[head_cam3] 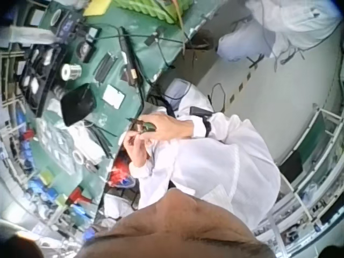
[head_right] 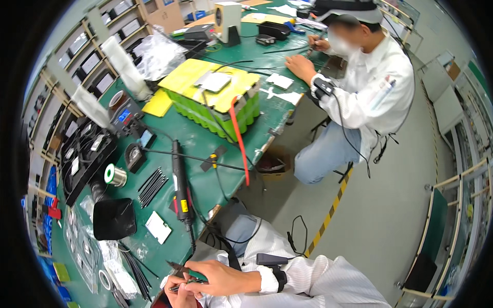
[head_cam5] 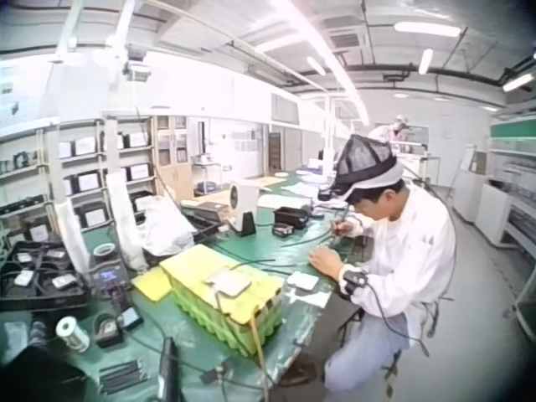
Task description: Connecting wires, using a soldering iron, and applying heat-shrink tubing to assemble an industrial battery pack.
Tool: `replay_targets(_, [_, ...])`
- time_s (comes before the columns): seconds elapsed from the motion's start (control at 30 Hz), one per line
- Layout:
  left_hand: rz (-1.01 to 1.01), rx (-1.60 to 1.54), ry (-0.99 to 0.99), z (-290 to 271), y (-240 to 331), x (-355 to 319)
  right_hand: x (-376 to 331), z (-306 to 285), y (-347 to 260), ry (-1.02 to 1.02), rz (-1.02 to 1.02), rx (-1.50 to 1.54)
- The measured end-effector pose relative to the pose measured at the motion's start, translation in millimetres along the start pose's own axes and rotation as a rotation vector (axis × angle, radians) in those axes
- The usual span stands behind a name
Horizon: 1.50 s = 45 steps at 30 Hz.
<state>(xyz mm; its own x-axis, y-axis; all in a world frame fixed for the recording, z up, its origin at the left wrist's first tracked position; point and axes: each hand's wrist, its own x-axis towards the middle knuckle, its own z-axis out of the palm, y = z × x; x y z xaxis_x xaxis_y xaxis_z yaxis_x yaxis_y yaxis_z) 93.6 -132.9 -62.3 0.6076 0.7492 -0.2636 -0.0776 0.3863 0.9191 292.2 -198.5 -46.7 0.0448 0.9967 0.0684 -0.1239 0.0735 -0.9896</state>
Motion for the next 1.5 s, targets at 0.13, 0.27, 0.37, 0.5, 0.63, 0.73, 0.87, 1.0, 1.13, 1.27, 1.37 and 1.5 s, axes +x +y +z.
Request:
replay_targets(0.13, [0.01,0.104,0.037,-5.3,-4.9,-1.7,6.0,5.3,0.9,-0.029,0.055,0.006])
replay_targets(0.27, [0.032,0.1,0.123,-8.7,-13.7,-1.0,20.4,6.1,-7.9,0.019,-0.073,-0.166])
replay_targets(0.37, [-0.011,-0.062,0.155,3.4,13.1,4.4,36.5,-5.6,-14.8,0.004,-0.029,-0.202])
replay_targets(0.5, [0.044,-0.038,0.327,-4.9,29.7,4.1,79.8,-44.7,-23.2,0.151,-0.051,-0.421])
replay_targets(0.63, [0.172,-0.204,0.407,-38.3,9.5,5.3,115.7,-88.2,-31.1,0.252,0.045,-0.548])
replay_targets(0.73, [0.162,-0.229,0.471,-39.4,28.4,13.0,124.1,-106.8,-25.0,0.215,0.104,-0.596])
replay_targets(0.87, [0.217,-0.211,0.554,-61.9,35.0,1.1,130.1,-106.8,-12.9,0.191,-0.036,-0.628])
replay_targets(1.0, [0.318,-0.082,0.872,-110.4,49.5,-30.0,132.1,-90.5,-16.0,0.25,-0.052,-0.346])
replay_targets(1.13, [0.465,-0.009,1.197,-183.4,61.9,-75.4,132.6,-82.0,-15.4,0.215,-0.064,-0.394])
replay_targets(1.27, [0.465,0.084,1.333,-232.9,69.4,-92.7,128.0,-86.1,-17.8,0.068,0.016,-0.239])
replay_targets(1.37, [0.467,0.136,1.309,-255.6,70.2,-84.9,131.2,-67.1,-27.1,0.067,-0.075,-0.272])
replay_targets(1.5, [0.456,0.149,1.151,-231.8,84.9,-65.9,135.6,-59.1,-24.5,0.05,-0.095,-0.326])
